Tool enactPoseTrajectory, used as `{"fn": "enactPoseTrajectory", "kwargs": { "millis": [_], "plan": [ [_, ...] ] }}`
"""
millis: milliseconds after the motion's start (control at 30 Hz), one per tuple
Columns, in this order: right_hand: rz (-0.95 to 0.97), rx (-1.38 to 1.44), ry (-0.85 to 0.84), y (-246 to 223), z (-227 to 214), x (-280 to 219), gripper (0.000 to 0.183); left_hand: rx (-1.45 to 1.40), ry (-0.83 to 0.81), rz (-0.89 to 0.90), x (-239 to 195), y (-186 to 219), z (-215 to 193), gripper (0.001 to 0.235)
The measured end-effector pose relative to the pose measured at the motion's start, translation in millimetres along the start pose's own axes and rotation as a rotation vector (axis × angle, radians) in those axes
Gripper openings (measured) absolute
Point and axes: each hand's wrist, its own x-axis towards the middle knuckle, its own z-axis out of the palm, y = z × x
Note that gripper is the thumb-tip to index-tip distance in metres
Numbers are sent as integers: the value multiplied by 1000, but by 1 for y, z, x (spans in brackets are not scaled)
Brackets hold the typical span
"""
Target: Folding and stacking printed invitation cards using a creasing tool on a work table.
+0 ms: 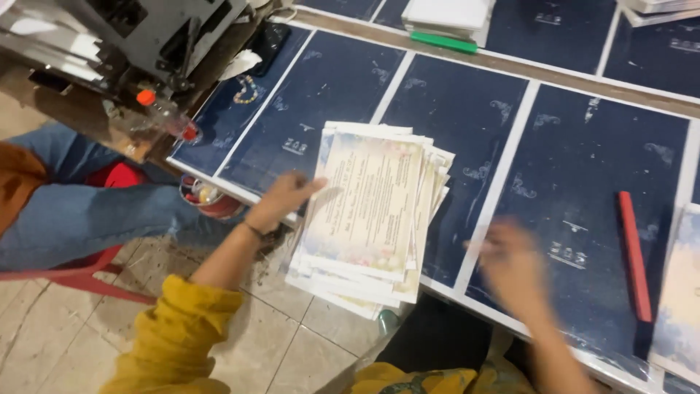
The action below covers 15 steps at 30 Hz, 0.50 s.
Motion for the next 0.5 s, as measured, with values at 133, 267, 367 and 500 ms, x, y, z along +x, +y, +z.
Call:
{"fn": "enactPoseTrajectory", "kwargs": {
  "millis": [133, 267, 367, 500],
  "plan": [
    [-47, 541, -336, -41, 71, -11, 79, -364, -47, -73, 36, -11, 20, 88],
    [165, 888, -492, -95, 49, -29, 108, -477, -121, -252, 59, -29, 14, 104],
    [172, 1006, -492, -77, 59, -15, 86, -566, -149, -269, 115, -70, 51, 108],
    [204, 1115, -490, -57, 70, -4, 75, -612, -175, -268, 45, 0, 33, 98]
  ]
}}
